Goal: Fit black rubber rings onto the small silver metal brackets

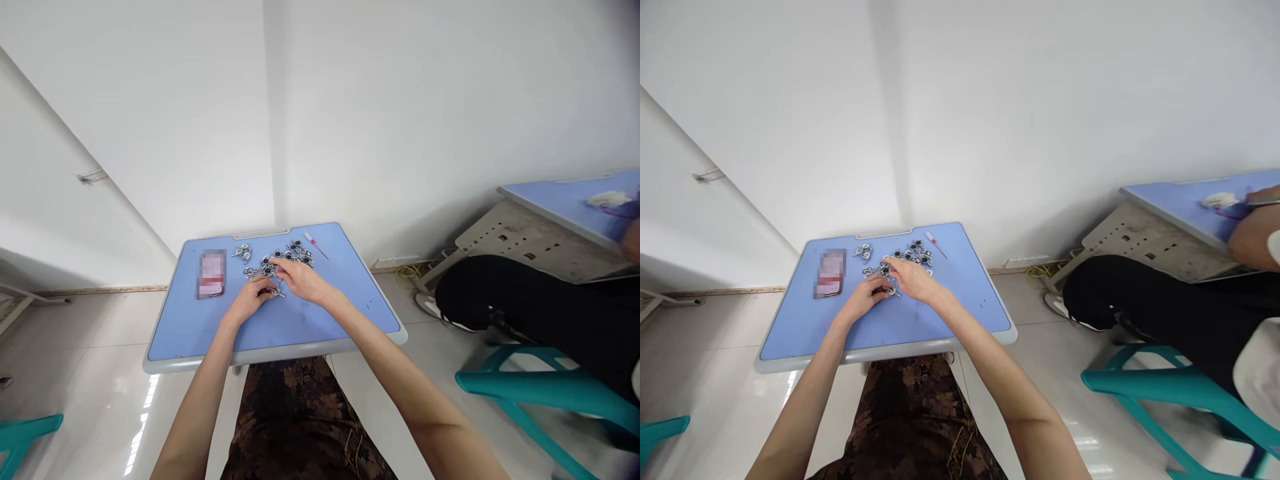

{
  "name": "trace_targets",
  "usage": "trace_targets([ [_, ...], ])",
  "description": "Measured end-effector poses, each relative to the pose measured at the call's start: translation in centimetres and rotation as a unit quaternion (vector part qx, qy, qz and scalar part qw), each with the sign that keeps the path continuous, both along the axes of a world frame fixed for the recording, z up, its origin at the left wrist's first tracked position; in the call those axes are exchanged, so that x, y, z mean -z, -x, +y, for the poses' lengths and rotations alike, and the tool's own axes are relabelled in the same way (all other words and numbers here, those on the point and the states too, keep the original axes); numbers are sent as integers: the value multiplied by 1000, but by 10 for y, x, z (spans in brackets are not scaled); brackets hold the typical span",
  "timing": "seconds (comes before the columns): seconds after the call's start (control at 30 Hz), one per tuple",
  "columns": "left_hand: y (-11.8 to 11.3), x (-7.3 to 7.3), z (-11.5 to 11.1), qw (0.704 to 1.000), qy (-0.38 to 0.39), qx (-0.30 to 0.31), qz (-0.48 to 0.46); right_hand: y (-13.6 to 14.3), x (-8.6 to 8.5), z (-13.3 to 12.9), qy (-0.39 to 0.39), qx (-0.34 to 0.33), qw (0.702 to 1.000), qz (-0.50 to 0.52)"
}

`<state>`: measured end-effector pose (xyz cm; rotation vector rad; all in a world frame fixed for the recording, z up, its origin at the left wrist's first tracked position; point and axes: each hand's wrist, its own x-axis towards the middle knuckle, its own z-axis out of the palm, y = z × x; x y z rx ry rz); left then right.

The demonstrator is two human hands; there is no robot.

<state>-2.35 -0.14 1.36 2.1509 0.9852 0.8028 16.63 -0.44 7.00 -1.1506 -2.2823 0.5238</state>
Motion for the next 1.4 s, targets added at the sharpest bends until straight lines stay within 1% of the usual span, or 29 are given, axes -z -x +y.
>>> trace_targets([
  [0.2,0,3,0,1000,12,-4,4,1,0,0,-43,41,997,-55],
  [0.33,0,4,1,1000,5,-4,10,4,3,1,-57,51,995,-63],
  [0.7,-5,12,2,1000,-4,-1,24,3,8,6,-37,76,994,-68],
  [0.9,-3,11,5,1000,7,-4,16,7,2,9,-25,88,993,-68],
  [1.1,2,9,8,1000,15,6,3,17,-2,23,-6,119,988,-103],
  [1.4,5,10,11,1000,-2,10,10,26,1,41,3,122,985,-120],
])
